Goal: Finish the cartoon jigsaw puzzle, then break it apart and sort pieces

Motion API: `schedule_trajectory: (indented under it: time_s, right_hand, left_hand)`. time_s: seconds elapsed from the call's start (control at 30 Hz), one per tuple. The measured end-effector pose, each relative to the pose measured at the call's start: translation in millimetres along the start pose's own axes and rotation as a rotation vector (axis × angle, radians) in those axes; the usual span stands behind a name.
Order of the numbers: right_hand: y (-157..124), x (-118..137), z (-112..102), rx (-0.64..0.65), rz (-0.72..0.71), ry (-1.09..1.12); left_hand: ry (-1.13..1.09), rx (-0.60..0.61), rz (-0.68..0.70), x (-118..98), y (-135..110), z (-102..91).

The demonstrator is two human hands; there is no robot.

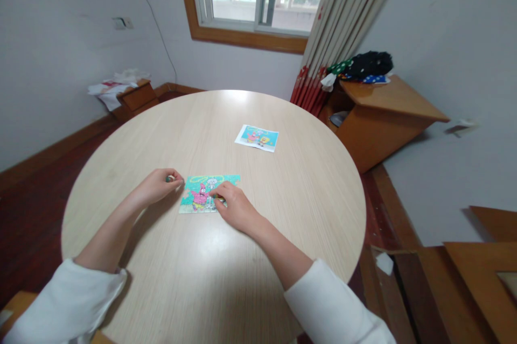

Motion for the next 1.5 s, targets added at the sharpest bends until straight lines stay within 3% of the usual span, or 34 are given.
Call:
schedule_trajectory:
  time_s: [0.3,0.47,0.6,0.8,0.97,1.07,1.2,1.5]
  right_hand:
    - [0,1,-2,-0.022,-0.011,-0.02]
    - [-1,6,-9,-0.123,-0.053,-0.042]
    - [-3,2,-26,-0.228,-0.063,-0.049]
    - [-13,-57,-88,-0.548,0.163,-0.195]
    - [-22,-115,-128,-0.684,0.556,-0.277]
    - [-19,-133,-137,-0.672,0.724,-0.262]
    - [-6,-140,-143,-0.661,0.823,-0.25]
    - [21,-146,-144,-0.575,0.825,-0.28]
  left_hand:
    - [0.018,0.041,-0.01,-2,-1,6.6]
    - [0.039,0.062,-0.002,-3,1,9.1]
    - [0.043,0.063,0.01,0,2,10.1]
    - [0.066,0.063,0.001,1,3,10.5]
    - [0.073,0.062,-0.007,0,3,10.0]
    - [0.065,0.069,-0.009,0,2,10.3]
    - [0.059,0.07,-0.006,-1,1,10.5]
    - [0.095,0.057,-0.025,-3,1,9.0]
Point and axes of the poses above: each hand's wrist, its own y-axis towards the middle knuckle, its own z-axis out of the palm, x = y × z, the point moved 7 cm from there along y, towards the middle knuckle, and after that the axes turned 12 degrees about x, right-handed, at the moved point
